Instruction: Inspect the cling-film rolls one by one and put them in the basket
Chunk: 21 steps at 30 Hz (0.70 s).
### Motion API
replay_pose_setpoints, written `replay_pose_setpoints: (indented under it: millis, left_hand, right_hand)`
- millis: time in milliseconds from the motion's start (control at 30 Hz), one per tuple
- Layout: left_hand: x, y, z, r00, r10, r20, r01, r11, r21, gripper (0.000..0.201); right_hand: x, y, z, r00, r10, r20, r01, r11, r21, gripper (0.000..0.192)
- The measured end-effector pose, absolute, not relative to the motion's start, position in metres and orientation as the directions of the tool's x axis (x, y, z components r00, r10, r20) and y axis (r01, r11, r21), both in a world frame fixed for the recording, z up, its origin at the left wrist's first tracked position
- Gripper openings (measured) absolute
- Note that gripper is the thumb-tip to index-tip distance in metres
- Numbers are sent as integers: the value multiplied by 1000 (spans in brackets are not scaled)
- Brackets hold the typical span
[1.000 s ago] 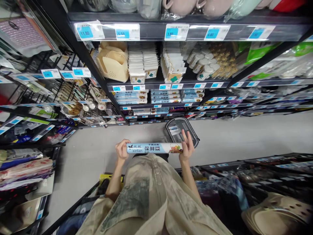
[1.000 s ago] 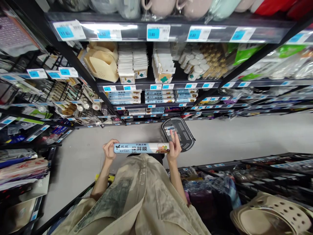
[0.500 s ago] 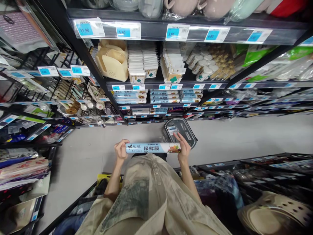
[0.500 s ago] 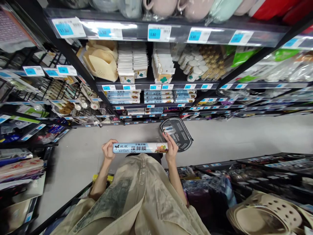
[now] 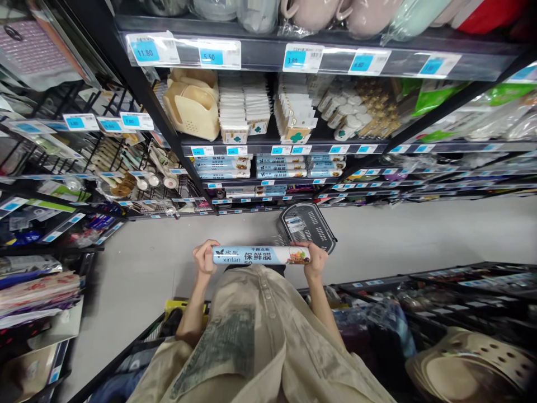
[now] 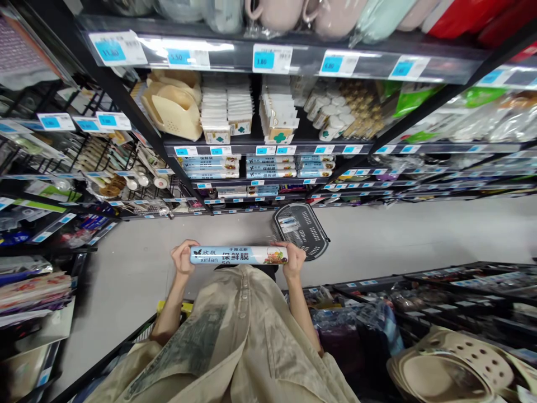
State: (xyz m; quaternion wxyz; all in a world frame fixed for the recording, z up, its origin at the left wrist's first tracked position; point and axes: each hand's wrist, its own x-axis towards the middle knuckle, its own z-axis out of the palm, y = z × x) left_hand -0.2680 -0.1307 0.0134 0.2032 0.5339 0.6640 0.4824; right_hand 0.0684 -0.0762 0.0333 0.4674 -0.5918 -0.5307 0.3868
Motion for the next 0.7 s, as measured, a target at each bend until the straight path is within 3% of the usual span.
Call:
replay_pose_setpoints:
  millis: [500,700]
  left_hand:
    - [-256,-122,18,-352,911,215,488,-17,872,46]
    - [-225,-85,20,-272,938,216,431,-82,899,46]
  right_hand:
    - [79,-86,18,244,955,169,414,55,-909,58]
    - [109,-79,27,331,880,339,543,116,-832,55]
